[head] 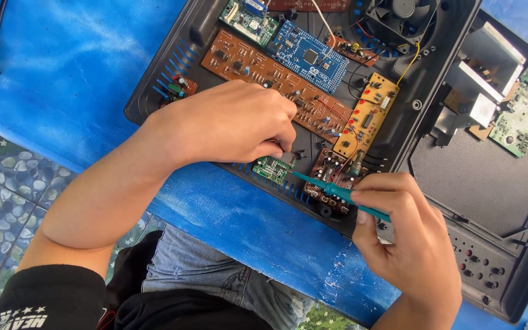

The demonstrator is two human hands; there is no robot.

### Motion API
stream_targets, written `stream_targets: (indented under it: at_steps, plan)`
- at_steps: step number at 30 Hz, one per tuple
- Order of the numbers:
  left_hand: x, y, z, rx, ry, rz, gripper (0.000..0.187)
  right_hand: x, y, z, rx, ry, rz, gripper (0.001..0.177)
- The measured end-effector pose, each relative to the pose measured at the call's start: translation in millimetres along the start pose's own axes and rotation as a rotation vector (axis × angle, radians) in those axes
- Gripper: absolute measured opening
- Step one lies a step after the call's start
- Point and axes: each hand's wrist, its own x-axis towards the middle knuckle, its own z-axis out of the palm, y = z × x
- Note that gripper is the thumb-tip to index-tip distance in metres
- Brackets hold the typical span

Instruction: A person is repairing the internal components of an electronic device, using a screwdriver to adjust parts on circuit boards.

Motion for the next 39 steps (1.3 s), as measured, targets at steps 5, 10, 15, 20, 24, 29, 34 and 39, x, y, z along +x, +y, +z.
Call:
stream_targets:
  at_steps: [5,10,15,20,24,29,34,39]
  plan:
    - [0.4,-2.0,3.6,0.031,0.017,0.014,0.016,-2.0,-1.9,-4.0,-0.042,0.056,0.087,0.020]
    - [-0.1,-0.9,2.7,0.026,0.010,0.006,0.017,3.1,-4.7,-5.1,-0.063,0.051,0.037,0.019]
    - [-0.4,0.0,0.8,0.021,-0.005,-0.006,0.017,3.1,-7.6,-7.2,-0.084,0.054,0.036,0.022]
    - [-0.3,0.5,0.3,0.019,-0.014,-0.009,0.018,-3.7,-2.2,-5.3,-0.058,0.031,0.090,0.025]
    - [0.1,0.0,0.3,0.017,-0.017,-0.012,0.016,5.1,-8.9,-7.3,-0.056,0.047,-0.004,0.023]
    - [-0.1,0.4,0.0,0.012,-0.017,-0.015,0.017,-3.7,-0.7,-4.6,-0.087,0.031,0.099,0.028]
    - [-3.3,0.5,1.7,0.054,0.010,0.012,0.017,14.1,-8.8,5.0,-0.140,-0.048,0.013,0.027]
    - [3.5,7.7,-2.6,0.145,-0.007,0.072,0.016,19.4,-11.1,-0.1,-0.139,0.048,-0.030,0.015]
